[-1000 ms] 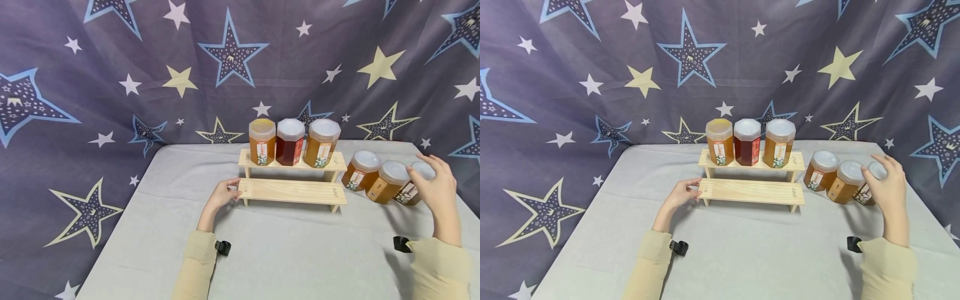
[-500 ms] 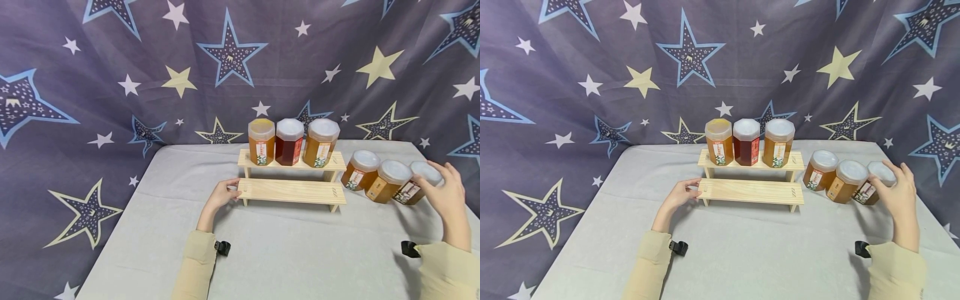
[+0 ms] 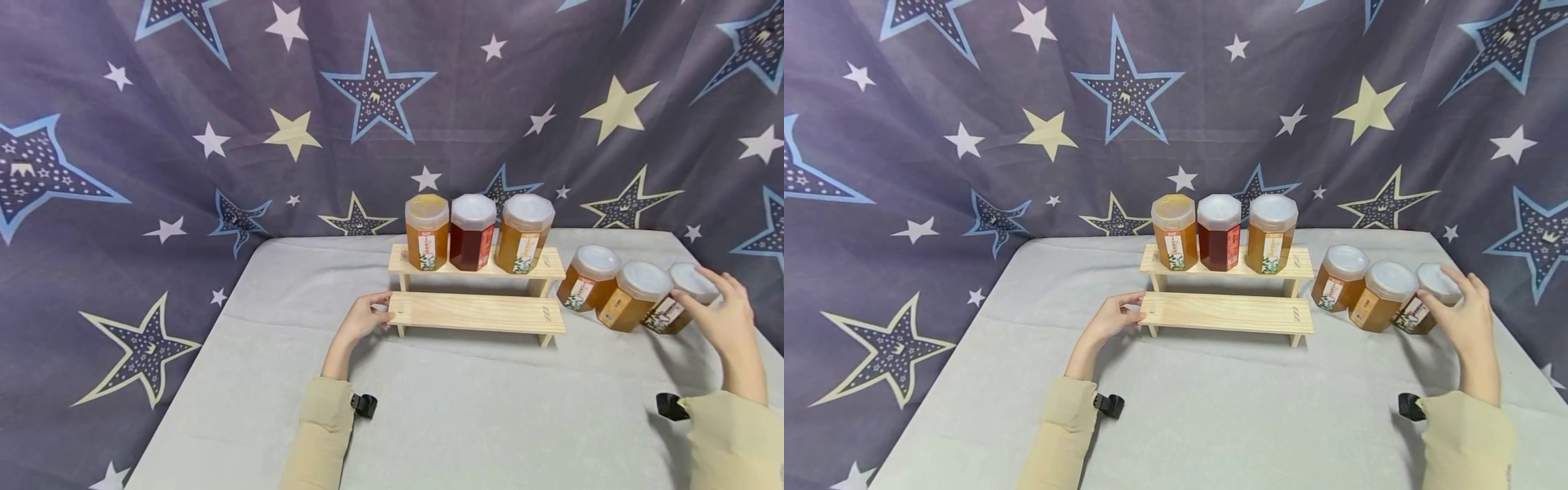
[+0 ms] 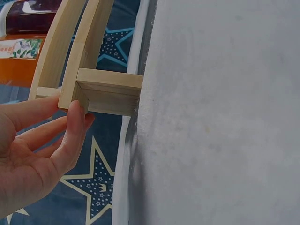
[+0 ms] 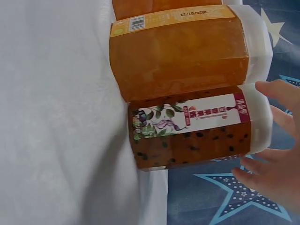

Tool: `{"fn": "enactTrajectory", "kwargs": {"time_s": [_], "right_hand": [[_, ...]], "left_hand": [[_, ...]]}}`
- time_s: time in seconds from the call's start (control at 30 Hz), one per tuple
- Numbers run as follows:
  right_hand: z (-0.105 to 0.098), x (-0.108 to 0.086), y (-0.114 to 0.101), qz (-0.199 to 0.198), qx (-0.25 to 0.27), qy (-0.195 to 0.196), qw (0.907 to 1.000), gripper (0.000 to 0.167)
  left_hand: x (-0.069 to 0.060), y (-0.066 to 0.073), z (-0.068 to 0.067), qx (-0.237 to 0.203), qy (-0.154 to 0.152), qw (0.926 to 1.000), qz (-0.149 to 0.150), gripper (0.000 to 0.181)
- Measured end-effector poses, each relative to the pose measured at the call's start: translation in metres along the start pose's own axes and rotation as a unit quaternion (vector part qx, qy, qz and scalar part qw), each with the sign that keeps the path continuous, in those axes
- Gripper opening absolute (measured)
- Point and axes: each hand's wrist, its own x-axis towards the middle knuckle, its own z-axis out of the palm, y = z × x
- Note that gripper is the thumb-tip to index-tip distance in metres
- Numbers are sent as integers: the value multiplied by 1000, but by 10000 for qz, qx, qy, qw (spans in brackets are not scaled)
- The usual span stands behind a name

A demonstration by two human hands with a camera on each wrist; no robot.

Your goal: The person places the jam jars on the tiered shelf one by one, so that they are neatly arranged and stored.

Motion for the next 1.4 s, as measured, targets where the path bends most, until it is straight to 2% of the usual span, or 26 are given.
{"fn": "enactTrajectory", "kwargs": {"time_s": [0.13,0.23,0.37,0.5,0.63,0.83,0.97,1.1,1.17,1.2,1.33,1.4], "right_hand": [[5,4,10,64,-9,123,9999,58],[15,16,43,274,-2,390,9989,59],[29,36,95,609,-150,666,9958,63],[34,46,118,759,-169,629,9950,68],[35,48,122,822,231,597,9946,69],[39,47,119,785,905,815,9894,66],[37,40,103,779,874,1001,9881,63],[31,26,69,1021,550,1251,9853,61],[29,22,63,1105,406,1361,9837,61],[29,22,64,1140,329,1359,9836,62],[33,32,91,1146,150,1344,9842,63],[32,37,97,1123,196,1210,9861,65]], "left_hand": [[0,-1,0,-23,-11,10000,-28,48],[6,-8,1,-6,37,10000,-9,48],[6,-8,1,2,67,10000,18,48],[4,-7,1,8,70,10000,30,48],[3,-6,1,54,69,9999,81,47],[4,-5,1,-21,58,10000,57,48],[4,-6,2,-98,34,9999,21,48],[4,-6,2,-128,-6,9999,-73,49],[4,-7,3,-127,-20,9999,-66,49],[4,-7,3,-122,-24,9999,-35,49],[4,-8,2,-117,16,9999,101,48],[4,-7,2,-110,29,9998,161,48]]}}
